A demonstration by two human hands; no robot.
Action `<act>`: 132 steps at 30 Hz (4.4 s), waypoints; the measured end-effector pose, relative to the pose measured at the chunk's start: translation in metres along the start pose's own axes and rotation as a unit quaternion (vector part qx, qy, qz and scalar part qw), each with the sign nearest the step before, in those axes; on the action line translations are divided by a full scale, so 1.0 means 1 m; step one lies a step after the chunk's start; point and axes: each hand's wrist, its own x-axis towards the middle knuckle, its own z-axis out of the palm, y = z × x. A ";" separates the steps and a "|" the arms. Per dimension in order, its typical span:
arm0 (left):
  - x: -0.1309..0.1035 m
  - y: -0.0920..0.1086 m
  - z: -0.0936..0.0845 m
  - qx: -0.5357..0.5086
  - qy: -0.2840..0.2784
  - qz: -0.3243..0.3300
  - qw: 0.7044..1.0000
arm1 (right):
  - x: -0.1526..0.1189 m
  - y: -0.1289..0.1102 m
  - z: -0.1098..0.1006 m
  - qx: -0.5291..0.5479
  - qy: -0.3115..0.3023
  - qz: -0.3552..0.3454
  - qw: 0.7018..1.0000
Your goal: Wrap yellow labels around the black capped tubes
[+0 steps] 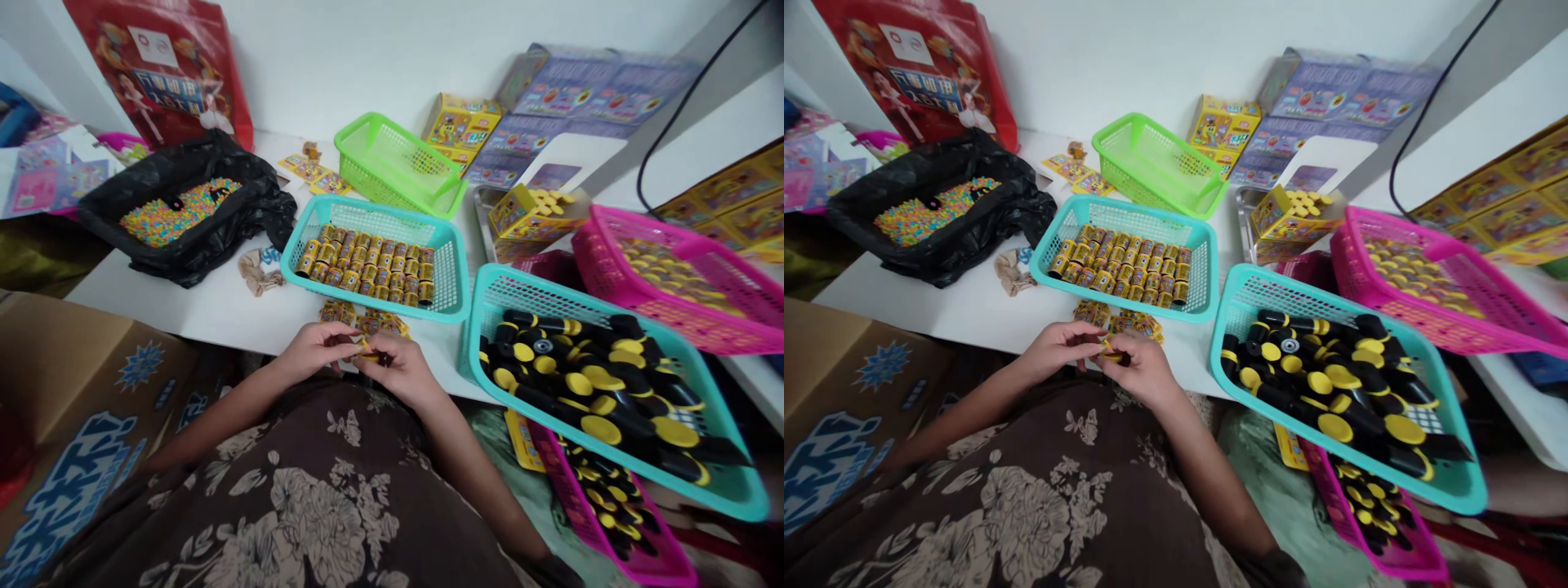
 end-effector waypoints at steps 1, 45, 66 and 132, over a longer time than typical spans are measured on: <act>0.000 -0.001 0.000 0.024 0.001 0.010 1.000 | 0.000 0.000 0.001 -0.019 0.008 -0.001 1.000; -0.004 -0.005 -0.001 0.123 0.025 0.198 0.972 | 0.004 -0.011 -0.009 0.177 0.163 0.050 0.969; -0.001 -0.007 0.007 0.004 -0.043 0.060 0.997 | 0.003 -0.016 0.006 0.051 0.209 -0.083 0.973; 0.013 -0.009 0.023 -0.412 0.038 -0.125 0.902 | -0.007 0.021 0.022 -0.134 0.223 -0.161 0.952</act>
